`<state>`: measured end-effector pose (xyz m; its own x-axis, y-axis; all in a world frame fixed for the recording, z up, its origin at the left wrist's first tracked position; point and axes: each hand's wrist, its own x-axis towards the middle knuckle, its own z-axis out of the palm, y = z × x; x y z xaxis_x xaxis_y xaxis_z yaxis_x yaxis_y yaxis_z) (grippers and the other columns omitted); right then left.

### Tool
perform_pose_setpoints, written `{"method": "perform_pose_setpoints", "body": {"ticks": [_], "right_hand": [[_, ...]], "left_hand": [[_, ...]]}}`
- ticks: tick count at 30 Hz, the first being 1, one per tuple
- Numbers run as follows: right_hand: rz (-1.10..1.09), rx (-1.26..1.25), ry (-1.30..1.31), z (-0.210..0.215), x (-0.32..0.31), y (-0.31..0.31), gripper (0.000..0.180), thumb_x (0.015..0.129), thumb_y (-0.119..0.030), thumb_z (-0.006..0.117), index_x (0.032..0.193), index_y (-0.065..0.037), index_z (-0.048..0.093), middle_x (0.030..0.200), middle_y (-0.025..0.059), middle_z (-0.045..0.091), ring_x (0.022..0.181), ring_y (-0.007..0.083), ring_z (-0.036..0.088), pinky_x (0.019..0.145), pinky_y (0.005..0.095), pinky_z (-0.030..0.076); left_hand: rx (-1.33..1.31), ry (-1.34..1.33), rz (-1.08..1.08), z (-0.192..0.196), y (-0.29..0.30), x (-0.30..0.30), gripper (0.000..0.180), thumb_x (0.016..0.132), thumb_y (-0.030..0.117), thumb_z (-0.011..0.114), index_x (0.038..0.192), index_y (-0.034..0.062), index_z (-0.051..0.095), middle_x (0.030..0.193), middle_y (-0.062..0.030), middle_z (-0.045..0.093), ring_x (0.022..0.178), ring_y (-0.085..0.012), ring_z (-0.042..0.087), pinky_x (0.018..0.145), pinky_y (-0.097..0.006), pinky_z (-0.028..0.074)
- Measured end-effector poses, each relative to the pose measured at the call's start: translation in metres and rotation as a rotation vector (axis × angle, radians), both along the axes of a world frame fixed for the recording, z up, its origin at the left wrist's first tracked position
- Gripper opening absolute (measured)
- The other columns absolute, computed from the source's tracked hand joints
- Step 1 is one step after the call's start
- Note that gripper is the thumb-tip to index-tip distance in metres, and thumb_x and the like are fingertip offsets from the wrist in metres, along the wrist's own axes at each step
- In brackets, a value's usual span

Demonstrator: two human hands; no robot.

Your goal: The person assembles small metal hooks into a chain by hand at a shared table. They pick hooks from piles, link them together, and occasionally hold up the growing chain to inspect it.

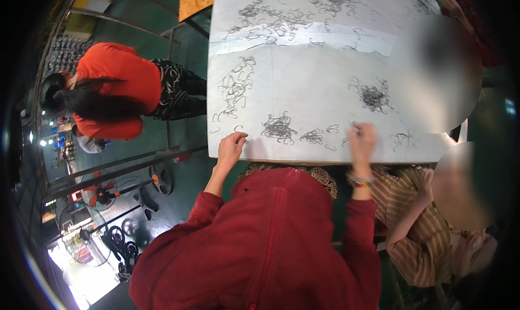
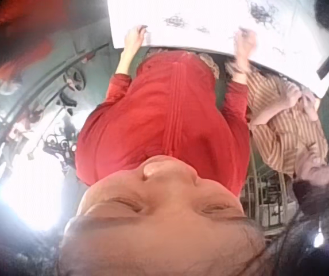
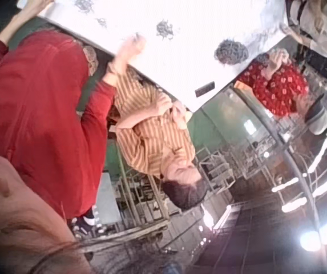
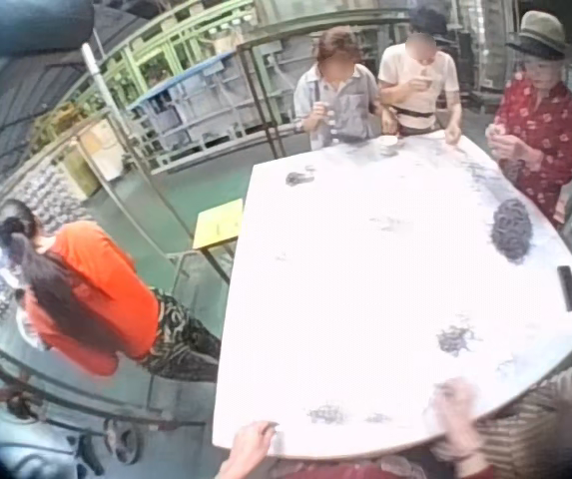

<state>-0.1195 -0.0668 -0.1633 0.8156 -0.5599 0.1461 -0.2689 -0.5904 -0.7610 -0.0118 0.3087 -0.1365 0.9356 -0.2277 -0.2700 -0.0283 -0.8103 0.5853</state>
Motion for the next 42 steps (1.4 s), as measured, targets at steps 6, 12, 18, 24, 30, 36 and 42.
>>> {"method": "perform_pose_setpoints", "body": {"ticks": [6,12,18,24,30,36,42], "right_hand": [[0.485,-0.319,-0.011,-0.016,0.083,0.142,0.007,0.07,-0.01,0.059,0.067,-0.004,0.057,0.076,0.0133,0.054,0.079,0.0291,0.052,0.069,0.0434,0.039],[0.514,-0.267,0.139,0.009,0.072,0.152,0.007,0.076,-0.01,0.057,0.076,-0.006,0.063,0.09,0.0113,0.056,0.086,0.0271,0.055,0.077,0.0421,0.043],[-0.067,0.234,0.046,0.014,-0.001,0.063,0.018,0.085,-0.02,0.059,0.082,-0.003,0.057,0.083,0.0167,0.059,0.081,0.036,0.059,0.072,0.044,0.047],[-0.365,0.028,0.275,-0.013,-0.088,-0.013,0.027,0.088,-0.022,0.058,0.078,0.003,0.052,0.081,0.0235,0.054,0.078,0.0423,0.053,0.068,0.0465,0.042],[-0.269,0.1,0.289,0.005,-0.096,-0.004,0.016,0.087,-0.017,0.059,0.085,-0.002,0.057,0.082,0.019,0.056,0.079,0.0382,0.057,0.07,0.0453,0.045],[-0.25,-0.213,0.228,-0.004,-0.107,-0.084,0.009,0.08,-0.007,0.062,0.088,-0.005,0.061,0.084,0.0136,0.055,0.085,0.033,0.055,0.073,0.0414,0.046],[-0.344,-0.364,0.254,-0.032,-0.094,-0.184,0.008,0.075,-0.008,0.065,0.08,-0.003,0.067,0.08,0.0165,0.06,0.078,0.0335,0.058,0.071,0.0419,0.046]], "left_hand": [[-0.149,0.067,-0.042,-0.02,-0.004,-0.017,0.016,0.086,0.008,0.056,0.097,0.0024,0.067,0.085,-0.0157,0.068,0.079,-0.0287,0.067,0.071,-0.037,0.051],[-0.077,0.064,-0.117,-0.013,-0.017,0.001,0.017,0.086,0.006,0.057,0.098,0.001,0.068,0.085,-0.0167,0.068,0.076,-0.0258,0.067,0.07,-0.035,0.051],[-0.096,0.062,-0.158,0.005,-0.033,0.023,0.018,0.087,0.004,0.055,0.101,-0.0006,0.066,0.084,-0.0138,0.07,0.078,-0.0187,0.067,0.069,-0.029,0.052],[-0.03,0.005,-0.274,0.006,-0.049,0.026,0.017,0.085,0.005,0.058,0.099,0.0013,0.067,0.085,-0.0173,0.067,0.074,-0.0279,0.066,0.068,-0.037,0.05],[-0.022,0.034,-0.386,-0.004,-0.061,-0.009,0.016,0.084,0.008,0.059,0.097,0.0042,0.068,0.085,-0.019,0.066,0.076,-0.0332,0.064,0.068,-0.039,0.05],[-0.002,0.133,-0.351,-0.005,-0.053,-0.042,0.016,0.084,0.008,0.059,0.097,0.0035,0.068,0.087,-0.0196,0.066,0.077,-0.0334,0.065,0.069,-0.039,0.05],[0.046,0.07,-0.268,0.01,-0.054,-0.039,0.016,0.084,0.007,0.059,0.097,0.0041,0.068,0.086,-0.0182,0.067,0.075,-0.0308,0.065,0.068,-0.038,0.05]]}}
